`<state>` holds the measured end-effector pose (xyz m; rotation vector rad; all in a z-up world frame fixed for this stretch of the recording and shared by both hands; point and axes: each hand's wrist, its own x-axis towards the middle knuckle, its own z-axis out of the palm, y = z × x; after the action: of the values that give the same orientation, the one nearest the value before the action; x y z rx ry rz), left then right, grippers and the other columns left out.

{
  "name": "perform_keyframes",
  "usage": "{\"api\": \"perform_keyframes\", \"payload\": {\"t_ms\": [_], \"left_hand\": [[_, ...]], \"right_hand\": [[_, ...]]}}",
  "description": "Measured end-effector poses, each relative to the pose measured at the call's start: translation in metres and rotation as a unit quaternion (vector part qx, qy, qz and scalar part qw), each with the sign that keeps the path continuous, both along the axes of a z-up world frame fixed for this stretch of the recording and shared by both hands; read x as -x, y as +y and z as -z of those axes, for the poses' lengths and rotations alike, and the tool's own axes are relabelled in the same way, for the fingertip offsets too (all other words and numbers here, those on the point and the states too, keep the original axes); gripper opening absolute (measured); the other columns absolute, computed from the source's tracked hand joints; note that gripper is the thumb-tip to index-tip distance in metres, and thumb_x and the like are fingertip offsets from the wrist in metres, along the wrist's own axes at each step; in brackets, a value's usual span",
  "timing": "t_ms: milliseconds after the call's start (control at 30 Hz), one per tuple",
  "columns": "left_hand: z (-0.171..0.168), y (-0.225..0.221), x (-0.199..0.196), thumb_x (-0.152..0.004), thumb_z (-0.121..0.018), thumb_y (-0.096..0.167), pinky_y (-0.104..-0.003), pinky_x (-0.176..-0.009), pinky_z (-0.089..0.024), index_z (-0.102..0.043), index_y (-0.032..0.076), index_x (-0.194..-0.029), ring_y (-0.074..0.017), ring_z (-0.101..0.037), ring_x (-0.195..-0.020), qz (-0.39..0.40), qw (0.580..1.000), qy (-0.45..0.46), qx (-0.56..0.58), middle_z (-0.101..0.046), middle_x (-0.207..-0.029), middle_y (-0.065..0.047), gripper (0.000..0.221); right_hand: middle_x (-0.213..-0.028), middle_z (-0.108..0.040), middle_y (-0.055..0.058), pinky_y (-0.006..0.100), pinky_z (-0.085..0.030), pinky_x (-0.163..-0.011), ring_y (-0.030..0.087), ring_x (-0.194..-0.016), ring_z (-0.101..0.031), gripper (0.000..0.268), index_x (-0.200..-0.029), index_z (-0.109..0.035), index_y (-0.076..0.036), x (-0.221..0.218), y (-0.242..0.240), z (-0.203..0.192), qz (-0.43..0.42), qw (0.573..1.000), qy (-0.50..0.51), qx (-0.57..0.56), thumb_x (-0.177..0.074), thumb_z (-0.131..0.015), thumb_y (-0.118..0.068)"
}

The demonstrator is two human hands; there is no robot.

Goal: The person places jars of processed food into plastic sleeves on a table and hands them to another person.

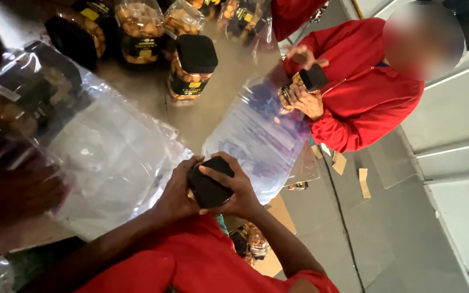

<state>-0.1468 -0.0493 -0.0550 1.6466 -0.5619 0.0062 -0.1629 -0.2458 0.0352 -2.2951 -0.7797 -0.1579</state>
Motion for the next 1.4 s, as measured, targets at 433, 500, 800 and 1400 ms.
{"api": "perform_keyframes", "payload": {"t_ms": [433, 500, 800, 1400], "left_hand": [[-0.003, 0.002, 0.008, -0.068, -0.088, 0.017, -0.044, -0.112, -0.042, -0.031, 0.006, -0.150, -0.0391, -0.043, -0.139, -0.007, 1.000, 0.017, 0.010, -0.042, -0.147, -0.021, 0.101], [-0.005, 0.002, 0.010, -0.069, -0.086, 0.016, -0.043, -0.111, -0.043, -0.031, 0.005, -0.151, -0.0392, -0.044, -0.137, -0.004, 0.999, 0.032, 0.010, -0.042, -0.145, -0.021, 0.099], [-0.006, 0.001, 0.014, -0.073, -0.078, 0.010, -0.044, -0.109, -0.045, -0.029, 0.004, -0.152, -0.0429, -0.042, -0.137, -0.025, 0.999, 0.026, -0.012, -0.039, -0.147, -0.024, 0.094], [-0.014, -0.008, -0.007, -0.059, -0.096, 0.037, -0.045, -0.107, -0.046, -0.046, 0.001, -0.143, -0.0392, -0.057, -0.125, -0.078, 0.992, -0.098, 0.015, -0.058, -0.133, -0.018, 0.105]], "right_hand": [[-0.151, -0.047, 0.022, 0.045, -0.053, -0.107, 0.039, -0.133, -0.058, 0.090, -0.143, -0.063, -0.017, 0.020, 0.023, 0.005, 0.116, 0.993, -0.030, -0.016, -0.062, -0.098, -0.039], [-0.150, -0.047, 0.021, 0.045, -0.054, -0.107, 0.038, -0.132, -0.059, 0.090, -0.143, -0.063, -0.017, 0.022, 0.026, 0.003, 0.131, 0.991, -0.015, -0.027, -0.062, -0.097, -0.038], [-0.150, -0.046, 0.023, 0.047, -0.053, -0.105, 0.041, -0.132, -0.056, 0.091, -0.141, -0.063, -0.014, 0.026, 0.041, -0.003, 0.184, 0.982, -0.029, -0.027, -0.059, -0.098, -0.034], [-0.160, -0.046, 0.014, 0.039, -0.041, -0.124, 0.025, -0.147, -0.047, 0.106, -0.157, -0.039, 0.002, 0.011, -0.010, 0.024, 0.079, 0.957, 0.155, -0.233, -0.070, -0.094, -0.023]]}}
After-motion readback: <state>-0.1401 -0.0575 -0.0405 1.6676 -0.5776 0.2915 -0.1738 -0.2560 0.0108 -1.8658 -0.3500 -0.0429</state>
